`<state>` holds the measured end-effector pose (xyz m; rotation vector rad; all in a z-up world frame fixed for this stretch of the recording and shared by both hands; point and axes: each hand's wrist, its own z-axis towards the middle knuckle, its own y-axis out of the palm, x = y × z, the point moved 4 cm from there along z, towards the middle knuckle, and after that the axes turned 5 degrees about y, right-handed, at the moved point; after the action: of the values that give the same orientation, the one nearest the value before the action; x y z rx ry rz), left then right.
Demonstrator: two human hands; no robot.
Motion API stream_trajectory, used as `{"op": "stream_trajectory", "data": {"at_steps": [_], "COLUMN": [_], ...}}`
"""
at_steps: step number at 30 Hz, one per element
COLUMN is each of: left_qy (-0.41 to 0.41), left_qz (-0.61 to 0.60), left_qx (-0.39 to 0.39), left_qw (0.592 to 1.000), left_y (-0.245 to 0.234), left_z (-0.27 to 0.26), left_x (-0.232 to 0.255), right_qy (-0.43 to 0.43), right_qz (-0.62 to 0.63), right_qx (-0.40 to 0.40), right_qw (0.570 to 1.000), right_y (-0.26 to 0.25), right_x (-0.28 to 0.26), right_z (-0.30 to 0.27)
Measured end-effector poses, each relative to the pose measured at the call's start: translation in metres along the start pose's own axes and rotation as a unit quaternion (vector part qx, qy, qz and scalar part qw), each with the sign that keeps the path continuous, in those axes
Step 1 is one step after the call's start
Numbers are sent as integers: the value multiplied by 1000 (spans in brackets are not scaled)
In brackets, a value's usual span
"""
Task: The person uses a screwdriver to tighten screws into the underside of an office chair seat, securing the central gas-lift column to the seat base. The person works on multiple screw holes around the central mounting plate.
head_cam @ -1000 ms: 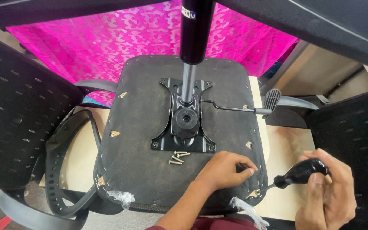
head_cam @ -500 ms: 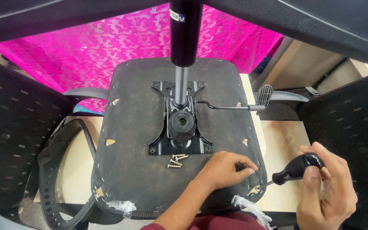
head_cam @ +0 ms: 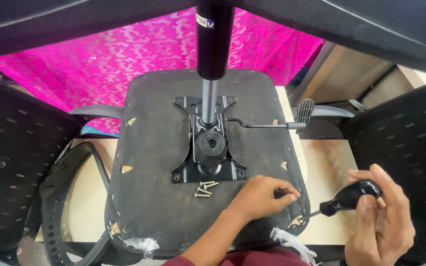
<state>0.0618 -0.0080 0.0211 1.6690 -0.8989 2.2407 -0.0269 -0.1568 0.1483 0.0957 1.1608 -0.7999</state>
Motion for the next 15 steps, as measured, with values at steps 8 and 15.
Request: {"op": "stream_trajectory", "data": {"at_steps": [8, 15], "left_qy": [-13, 9], "left_qz": [-9, -5], "left_qx": [3, 10], "left_qw": [1000, 1000], "left_y": [-2, 1], "left_z": [-1, 0], "left_x": [-1, -4], "right_qy": [-144, 10], "right_qz": [-234, 30], "right_qx": [3, -7], "right_qw": [961, 999], "right_y": [3, 2], "right_x": [-9, -1], "right_z": [-2, -2]}}
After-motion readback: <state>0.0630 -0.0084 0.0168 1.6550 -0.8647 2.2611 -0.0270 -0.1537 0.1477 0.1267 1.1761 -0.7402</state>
